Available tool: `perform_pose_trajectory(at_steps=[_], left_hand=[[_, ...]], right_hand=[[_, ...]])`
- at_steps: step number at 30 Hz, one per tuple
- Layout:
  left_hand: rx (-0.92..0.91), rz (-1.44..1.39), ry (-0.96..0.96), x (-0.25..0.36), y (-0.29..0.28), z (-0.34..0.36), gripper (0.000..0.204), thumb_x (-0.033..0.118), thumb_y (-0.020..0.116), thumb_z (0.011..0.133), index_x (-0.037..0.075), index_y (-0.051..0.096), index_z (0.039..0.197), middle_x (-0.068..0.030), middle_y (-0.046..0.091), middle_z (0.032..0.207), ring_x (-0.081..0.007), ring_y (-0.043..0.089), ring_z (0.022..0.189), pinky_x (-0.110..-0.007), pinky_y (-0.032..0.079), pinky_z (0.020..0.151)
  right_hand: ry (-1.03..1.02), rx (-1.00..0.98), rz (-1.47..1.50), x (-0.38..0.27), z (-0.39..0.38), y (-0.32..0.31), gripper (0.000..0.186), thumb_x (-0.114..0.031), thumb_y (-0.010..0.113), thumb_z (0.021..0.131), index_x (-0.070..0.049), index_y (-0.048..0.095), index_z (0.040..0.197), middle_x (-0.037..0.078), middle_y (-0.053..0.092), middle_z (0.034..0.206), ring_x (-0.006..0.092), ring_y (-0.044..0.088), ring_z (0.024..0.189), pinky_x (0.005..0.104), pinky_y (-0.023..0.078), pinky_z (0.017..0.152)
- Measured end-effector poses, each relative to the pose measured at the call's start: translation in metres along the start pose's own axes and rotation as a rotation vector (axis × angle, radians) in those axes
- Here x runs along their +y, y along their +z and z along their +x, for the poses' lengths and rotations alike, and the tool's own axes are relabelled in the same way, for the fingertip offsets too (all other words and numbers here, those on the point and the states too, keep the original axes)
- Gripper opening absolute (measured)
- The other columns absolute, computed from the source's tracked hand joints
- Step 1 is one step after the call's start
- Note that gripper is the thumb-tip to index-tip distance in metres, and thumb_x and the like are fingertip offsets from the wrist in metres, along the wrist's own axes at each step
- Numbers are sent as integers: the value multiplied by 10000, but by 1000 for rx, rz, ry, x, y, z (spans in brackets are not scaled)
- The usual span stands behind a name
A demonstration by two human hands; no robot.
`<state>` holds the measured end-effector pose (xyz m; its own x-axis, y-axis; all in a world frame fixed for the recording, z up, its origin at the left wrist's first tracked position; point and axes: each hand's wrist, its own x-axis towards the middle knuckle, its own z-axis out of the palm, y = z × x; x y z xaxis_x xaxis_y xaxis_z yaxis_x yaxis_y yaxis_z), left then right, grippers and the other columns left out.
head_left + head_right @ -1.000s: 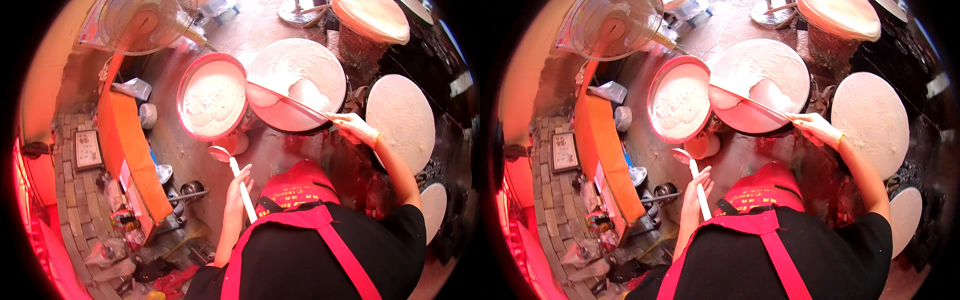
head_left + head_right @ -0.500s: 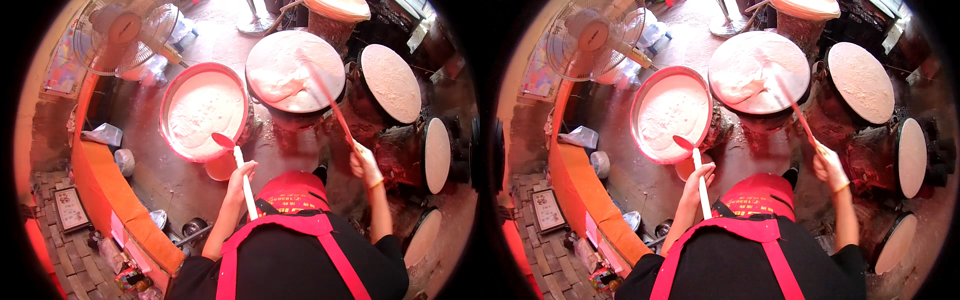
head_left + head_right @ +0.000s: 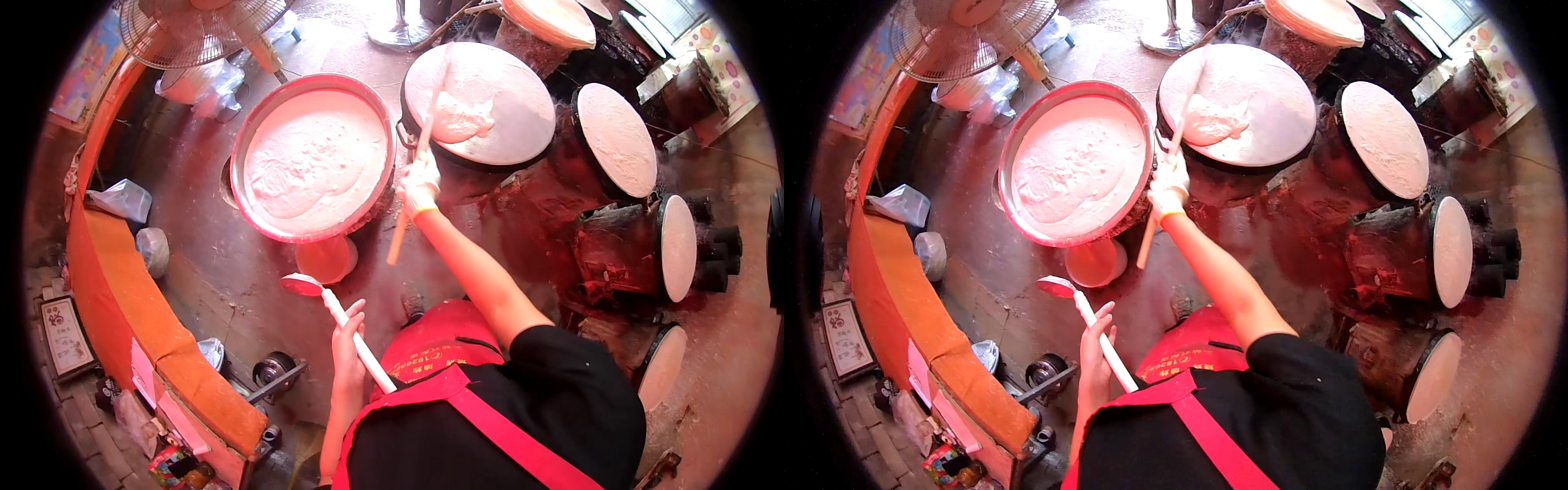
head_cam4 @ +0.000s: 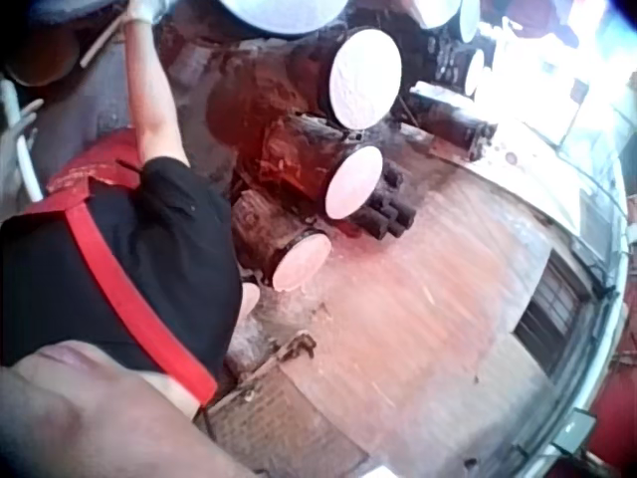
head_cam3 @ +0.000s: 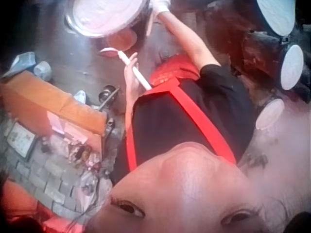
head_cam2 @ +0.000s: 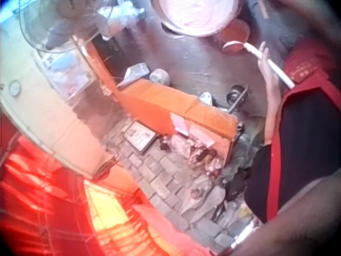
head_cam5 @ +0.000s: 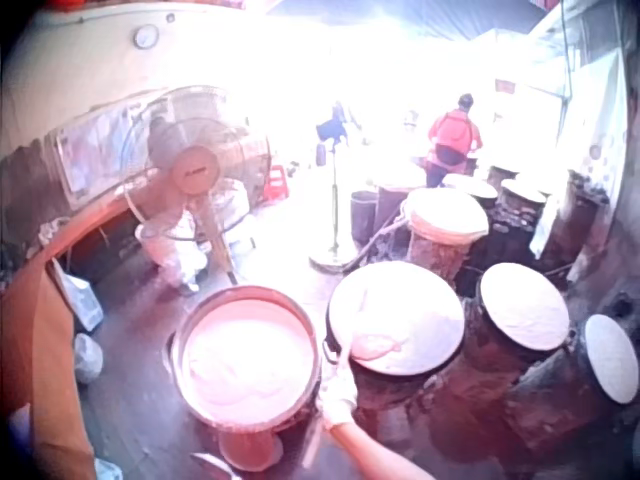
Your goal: The person prepares thin crepes by spreading batter onto multiple heated circular plates using a ladle and a wooden stick, then peeling and removing the cooked crepes.
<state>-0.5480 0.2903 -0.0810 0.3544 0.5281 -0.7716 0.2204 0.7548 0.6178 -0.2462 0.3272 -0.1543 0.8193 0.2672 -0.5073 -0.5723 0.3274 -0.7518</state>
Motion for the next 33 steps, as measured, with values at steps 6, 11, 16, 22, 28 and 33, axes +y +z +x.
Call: perform_pose_trajectory(at_steps=[6,11,16,22,28,33], left_hand=[[-56,-78,-18,-7,19,12,381,93,612,834,51,579,1211,35,583,1207,-7,468,858,-161,355,776],[-120,-65,35,-1,48,5,422,86,609,836,37,543,1250,21,573,1226,-7,464,838,-165,369,773],[-194,11,38,-3,81,4,392,114,615,837,72,569,1224,41,570,1183,2,440,843,-158,349,757],[-167,67,106,-13,111,3,335,116,597,855,97,608,1190,97,589,1157,28,473,834,-140,398,743],[-191,84,77,-25,157,6,325,122,594,855,99,620,1179,101,571,1172,30,460,873,-140,380,758],[-198,-116,80,-28,191,1,335,99,605,858,54,572,1188,25,562,1109,-40,479,956,-250,485,795]], right_hand=[[22,2,-138,-45,-39,-95,382,-319,408,999,-273,386,1378,-19,417,645,68,346,422,216,308,368],[-14,34,8,-94,-24,-123,276,-318,406,997,-263,457,1263,-19,399,649,67,324,430,219,291,373],[74,-211,-145,-76,-30,-98,238,-344,457,975,-199,475,1163,-4,445,632,73,348,422,235,314,373],[127,-205,-238,-113,-27,-205,380,-346,424,988,-286,412,1363,-28,410,617,56,305,403,208,273,360],[189,-281,6,-153,1,-196,207,-346,398,990,-216,446,1144,-9,428,641,67,311,410,219,258,359],[356,-559,-494,-182,0,-253,460,-373,481,961,-255,410,1400,-30,456,644,44,309,422,196,247,369]])
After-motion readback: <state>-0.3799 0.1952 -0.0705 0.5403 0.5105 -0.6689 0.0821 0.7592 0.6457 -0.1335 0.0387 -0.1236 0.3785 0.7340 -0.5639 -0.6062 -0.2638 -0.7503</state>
